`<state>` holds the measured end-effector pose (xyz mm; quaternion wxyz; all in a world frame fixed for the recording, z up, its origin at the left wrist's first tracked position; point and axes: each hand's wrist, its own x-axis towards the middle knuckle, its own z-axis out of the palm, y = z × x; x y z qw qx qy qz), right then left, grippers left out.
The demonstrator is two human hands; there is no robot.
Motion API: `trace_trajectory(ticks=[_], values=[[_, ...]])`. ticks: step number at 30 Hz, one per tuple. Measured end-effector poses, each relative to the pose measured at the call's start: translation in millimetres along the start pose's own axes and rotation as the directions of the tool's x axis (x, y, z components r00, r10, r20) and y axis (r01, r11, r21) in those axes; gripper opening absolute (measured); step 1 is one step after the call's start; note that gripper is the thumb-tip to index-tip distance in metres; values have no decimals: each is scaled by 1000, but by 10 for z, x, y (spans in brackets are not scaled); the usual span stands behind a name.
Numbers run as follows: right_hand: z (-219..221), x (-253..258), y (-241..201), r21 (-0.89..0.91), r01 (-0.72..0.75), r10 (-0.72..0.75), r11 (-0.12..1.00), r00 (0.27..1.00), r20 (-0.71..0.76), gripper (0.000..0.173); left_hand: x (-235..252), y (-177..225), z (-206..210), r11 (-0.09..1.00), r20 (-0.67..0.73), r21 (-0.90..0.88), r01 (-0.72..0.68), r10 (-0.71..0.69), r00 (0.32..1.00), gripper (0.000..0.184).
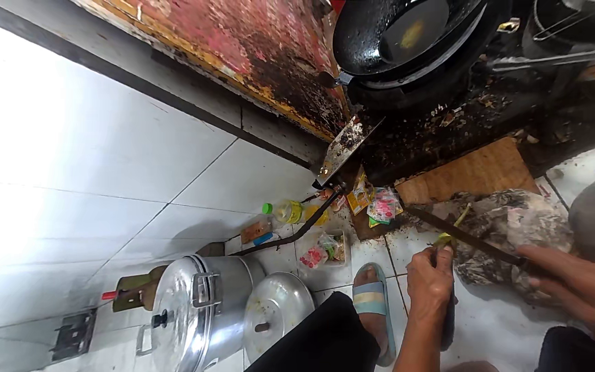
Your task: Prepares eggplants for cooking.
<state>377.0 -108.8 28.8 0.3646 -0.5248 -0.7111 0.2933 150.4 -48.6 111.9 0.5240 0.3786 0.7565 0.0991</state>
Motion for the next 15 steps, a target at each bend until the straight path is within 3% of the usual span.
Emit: trace_trajectory(ticks=[7, 15], values=[[10, -65, -3, -282, 167, -180, 945, 983, -20, 40, 17, 89, 84, 985, -83, 170, 9, 5, 997, 33], [63, -53, -42, -399, 154, -196, 904, 978, -67, 39, 44, 259, 145, 941, -132, 338, 1, 47, 990, 33]])
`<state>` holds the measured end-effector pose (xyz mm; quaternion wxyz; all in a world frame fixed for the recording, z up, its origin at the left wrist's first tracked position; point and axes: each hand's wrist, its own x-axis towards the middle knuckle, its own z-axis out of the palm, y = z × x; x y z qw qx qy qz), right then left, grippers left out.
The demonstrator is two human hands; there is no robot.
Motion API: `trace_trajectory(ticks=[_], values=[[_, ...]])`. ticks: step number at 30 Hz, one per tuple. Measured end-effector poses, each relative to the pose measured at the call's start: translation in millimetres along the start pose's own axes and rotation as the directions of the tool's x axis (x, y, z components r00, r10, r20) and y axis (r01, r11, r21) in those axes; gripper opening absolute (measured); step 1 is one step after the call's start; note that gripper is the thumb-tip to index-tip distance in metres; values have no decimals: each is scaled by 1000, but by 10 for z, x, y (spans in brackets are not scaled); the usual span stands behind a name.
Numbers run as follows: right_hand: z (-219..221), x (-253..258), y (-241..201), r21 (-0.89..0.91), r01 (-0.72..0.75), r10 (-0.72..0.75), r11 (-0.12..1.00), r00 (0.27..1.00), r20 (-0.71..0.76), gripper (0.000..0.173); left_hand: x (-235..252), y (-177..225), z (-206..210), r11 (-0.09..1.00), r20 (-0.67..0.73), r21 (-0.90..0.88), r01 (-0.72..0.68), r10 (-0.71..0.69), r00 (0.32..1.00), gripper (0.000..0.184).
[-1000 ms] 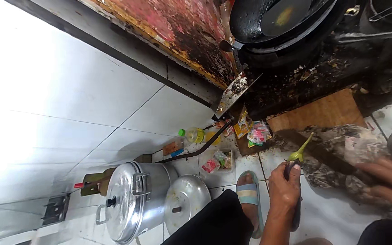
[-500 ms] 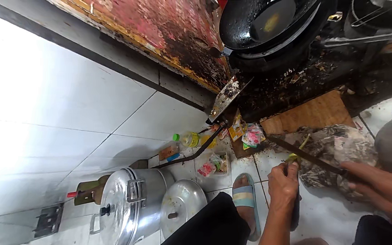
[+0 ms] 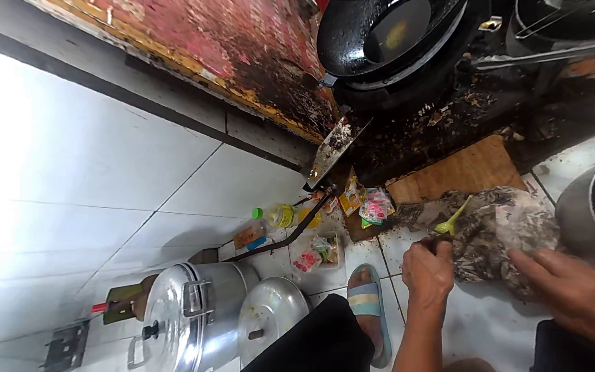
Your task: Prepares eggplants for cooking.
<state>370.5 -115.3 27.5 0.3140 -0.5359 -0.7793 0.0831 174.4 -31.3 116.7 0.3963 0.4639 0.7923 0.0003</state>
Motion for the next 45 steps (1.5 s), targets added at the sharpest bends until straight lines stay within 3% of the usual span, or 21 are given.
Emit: trace_trajectory(ticks=[4, 7, 10, 11, 12, 13, 15, 18, 21, 24, 28, 30, 34, 38, 43, 45], values=[[-38, 37, -47, -62, -41, 42, 997, 999, 18, 41, -31, 84, 49, 996, -7, 48, -73, 74, 997, 34], [-26, 156, -76, -111, -114, 129, 987, 983, 132, 43, -186, 232, 141, 983, 96, 71, -166, 159, 983, 34], [16, 296, 6, -41, -370, 357, 928, 853, 380, 38, -404, 380, 345, 934, 158, -69, -349, 356, 921, 33], [28, 297, 30, -12, -431, 402, 902, 830, 387, 31, -397, 394, 372, 916, 131, -146, -374, 393, 910, 32], [50, 279, 62, 18, -432, 404, 902, 856, 322, 29, -334, 405, 353, 899, 92, -234, -370, 400, 912, 28], [60, 233, 89, 49, -438, 413, 898, 875, 252, 36, -264, 407, 284, 887, 87, -330, -322, 369, 925, 24], [-16, 122, 143, 172, -526, 489, 833, 845, 218, 48, -122, 337, 111, 824, 177, -547, -149, 287, 941, 26], [-150, -45, 230, 343, -594, 542, 728, 805, 242, 49, 20, 103, -8, 519, 351, -844, 136, 344, 871, 31], [-198, -118, 206, 606, -602, 562, 520, 775, 288, 41, 107, -41, 131, 212, 393, -920, 331, 474, 788, 30], [-260, -69, 143, 796, -517, 554, 314, 781, 289, 33, 70, 36, 318, 81, 374, -921, 381, 461, 805, 31], [-283, -46, 174, 866, -491, 526, 96, 764, 374, 26, 23, 215, 451, 54, 394, -916, 398, 313, 864, 55], [-266, -70, 170, 865, -501, 478, 24, 766, 431, 28, 30, 275, 482, 19, 353, -933, 358, 227, 908, 51], [-257, -95, 189, 851, -523, 363, -54, 784, 504, 33, 44, 346, 475, -47, 242, -968, 248, 100, 965, 41], [-251, -85, 174, 790, -612, 419, -40, 708, 569, 36, 33, 434, 411, -87, 183, -979, 182, -2, 983, 39], [-254, -70, 86, 819, -549, 446, -165, 699, 559, 36, -35, 473, 481, -33, 140, -989, 141, 28, 990, 21], [-284, -21, 61, 848, -507, 513, -152, 693, 506, 34, -99, 426, 585, 18, 172, -985, 171, 92, 981, 23]])
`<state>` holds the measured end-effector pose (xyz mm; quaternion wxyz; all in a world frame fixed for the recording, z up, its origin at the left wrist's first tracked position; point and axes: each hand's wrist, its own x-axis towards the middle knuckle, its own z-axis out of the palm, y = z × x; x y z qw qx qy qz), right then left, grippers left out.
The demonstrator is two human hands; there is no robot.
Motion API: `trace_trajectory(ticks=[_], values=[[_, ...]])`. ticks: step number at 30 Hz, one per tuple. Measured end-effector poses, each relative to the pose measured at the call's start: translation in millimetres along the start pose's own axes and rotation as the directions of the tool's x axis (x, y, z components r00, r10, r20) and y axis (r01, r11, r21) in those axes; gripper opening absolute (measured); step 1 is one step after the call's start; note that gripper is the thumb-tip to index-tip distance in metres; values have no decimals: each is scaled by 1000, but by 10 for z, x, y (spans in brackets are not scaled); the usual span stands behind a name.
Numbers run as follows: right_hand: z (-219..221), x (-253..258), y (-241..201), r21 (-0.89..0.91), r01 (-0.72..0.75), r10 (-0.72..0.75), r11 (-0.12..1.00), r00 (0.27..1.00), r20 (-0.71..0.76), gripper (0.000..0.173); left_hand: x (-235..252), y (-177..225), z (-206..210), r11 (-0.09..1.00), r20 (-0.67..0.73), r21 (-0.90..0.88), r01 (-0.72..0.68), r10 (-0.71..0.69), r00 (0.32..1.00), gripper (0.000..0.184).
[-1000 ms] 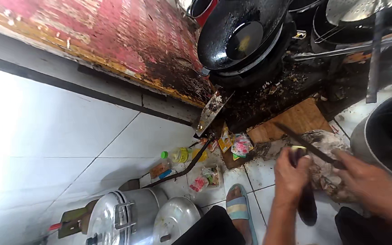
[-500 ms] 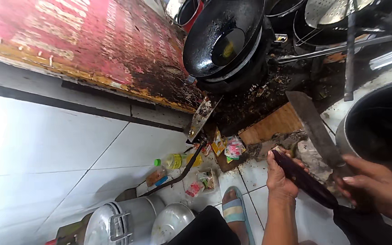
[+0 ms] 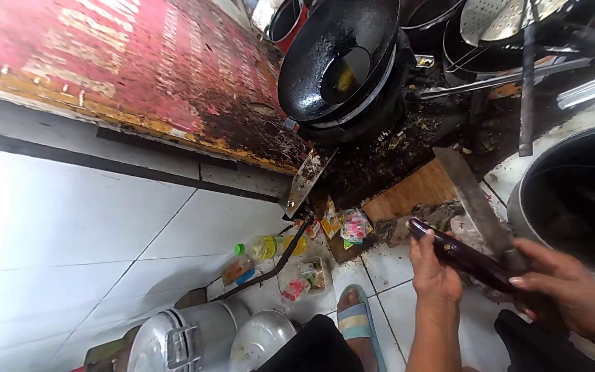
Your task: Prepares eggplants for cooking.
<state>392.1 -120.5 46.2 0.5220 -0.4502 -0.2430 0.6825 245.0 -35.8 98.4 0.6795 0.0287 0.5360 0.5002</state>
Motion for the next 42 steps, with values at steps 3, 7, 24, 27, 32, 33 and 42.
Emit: trace_trajectory(ticks=[3, 7, 24, 27, 32, 33, 42], values=[[23, 28, -46, -64, 64, -67, 996, 997, -42, 36, -77, -204, -106, 996, 84, 51, 71, -75, 994, 24], [-24, -16, 14, -202, 122, -128, 972, 992, -17, 30, -125, -234, -135, 997, 139, 53, 64, -71, 988, 24], [-289, -481, -231, -675, 432, -589, 598, 808, -4, 36, -240, 261, 232, 610, 392, 775, -168, -255, 884, 19], [-327, -535, -213, -816, 428, -671, 389, 739, 68, 33, -346, 249, 362, 485, 438, 837, -254, -316, 842, 21], [-429, -680, -145, -885, 343, -696, 314, 717, 31, 34, -432, 105, 503, 328, 417, 894, -305, -362, 834, 19], [-445, -721, -128, -887, 327, -684, 325, 729, 18, 35, -425, 58, 506, 302, 406, 902, -308, -352, 843, 17], [-488, -858, -71, -927, 210, -628, 312, 777, -35, 37, -266, 31, 639, 216, 382, 923, -318, -404, 831, 11]])
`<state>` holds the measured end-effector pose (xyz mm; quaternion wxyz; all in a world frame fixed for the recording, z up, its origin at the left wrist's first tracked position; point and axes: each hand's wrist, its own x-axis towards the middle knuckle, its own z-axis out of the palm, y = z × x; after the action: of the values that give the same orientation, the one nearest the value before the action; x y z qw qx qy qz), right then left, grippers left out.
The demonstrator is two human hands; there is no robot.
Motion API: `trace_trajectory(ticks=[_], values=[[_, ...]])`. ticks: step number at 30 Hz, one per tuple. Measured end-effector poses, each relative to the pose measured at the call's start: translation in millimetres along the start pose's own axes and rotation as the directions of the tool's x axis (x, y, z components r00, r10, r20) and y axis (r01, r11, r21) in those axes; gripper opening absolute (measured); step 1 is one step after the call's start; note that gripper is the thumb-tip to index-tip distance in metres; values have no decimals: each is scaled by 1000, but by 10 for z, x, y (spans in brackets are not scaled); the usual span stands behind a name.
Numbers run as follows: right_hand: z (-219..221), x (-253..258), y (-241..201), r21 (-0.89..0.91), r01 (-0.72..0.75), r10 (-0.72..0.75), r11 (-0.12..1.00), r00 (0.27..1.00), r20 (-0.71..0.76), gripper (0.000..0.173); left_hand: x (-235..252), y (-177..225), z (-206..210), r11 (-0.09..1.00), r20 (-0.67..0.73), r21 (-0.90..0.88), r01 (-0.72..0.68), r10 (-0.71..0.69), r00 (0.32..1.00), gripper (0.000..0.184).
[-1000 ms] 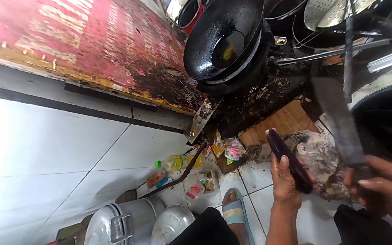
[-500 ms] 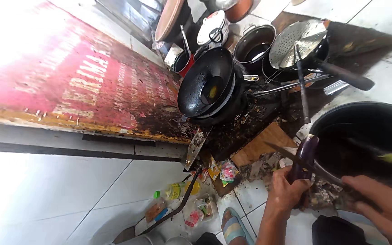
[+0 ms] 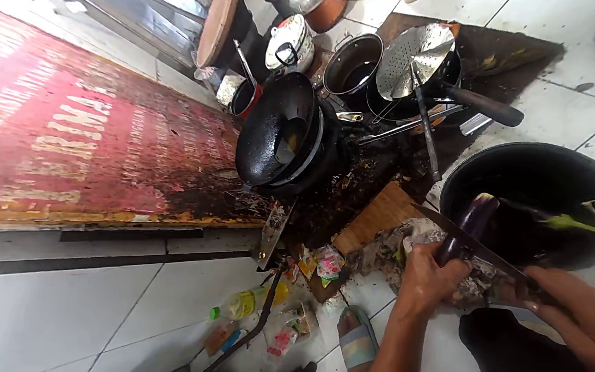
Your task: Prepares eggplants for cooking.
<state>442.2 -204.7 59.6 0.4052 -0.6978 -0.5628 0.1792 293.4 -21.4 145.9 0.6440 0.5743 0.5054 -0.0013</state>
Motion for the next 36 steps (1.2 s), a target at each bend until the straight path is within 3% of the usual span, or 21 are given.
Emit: trace_trajectory(ticks=[7, 11, 15, 22, 29, 36], values=[[-39, 142, -94, -229, -7, -17, 973, 995, -103, 39, 89, 167, 57, 980, -61, 187, -63, 75, 995, 11], [-74, 162, -106, -297, -13, -22, 955, 993, -115, 37, 107, 197, 117, 976, -71, 201, -79, 95, 993, 9], [-66, 155, -87, -290, 16, -50, 957, 993, -110, 36, 117, 120, 97, 980, -66, 179, -90, 103, 992, 10], [-151, 113, 14, -91, 25, -25, 996, 1000, -6, 30, 141, 60, 162, 974, -58, 217, -63, 78, 995, 15], [-193, 198, -138, -285, 21, -23, 958, 1000, -3, 31, 93, 79, 192, 914, -107, 383, -137, 191, 976, 13], [-18, 366, -194, -378, 1, -16, 926, 999, -38, 24, 87, 18, 210, 904, -152, 422, -66, 143, 978, 14]])
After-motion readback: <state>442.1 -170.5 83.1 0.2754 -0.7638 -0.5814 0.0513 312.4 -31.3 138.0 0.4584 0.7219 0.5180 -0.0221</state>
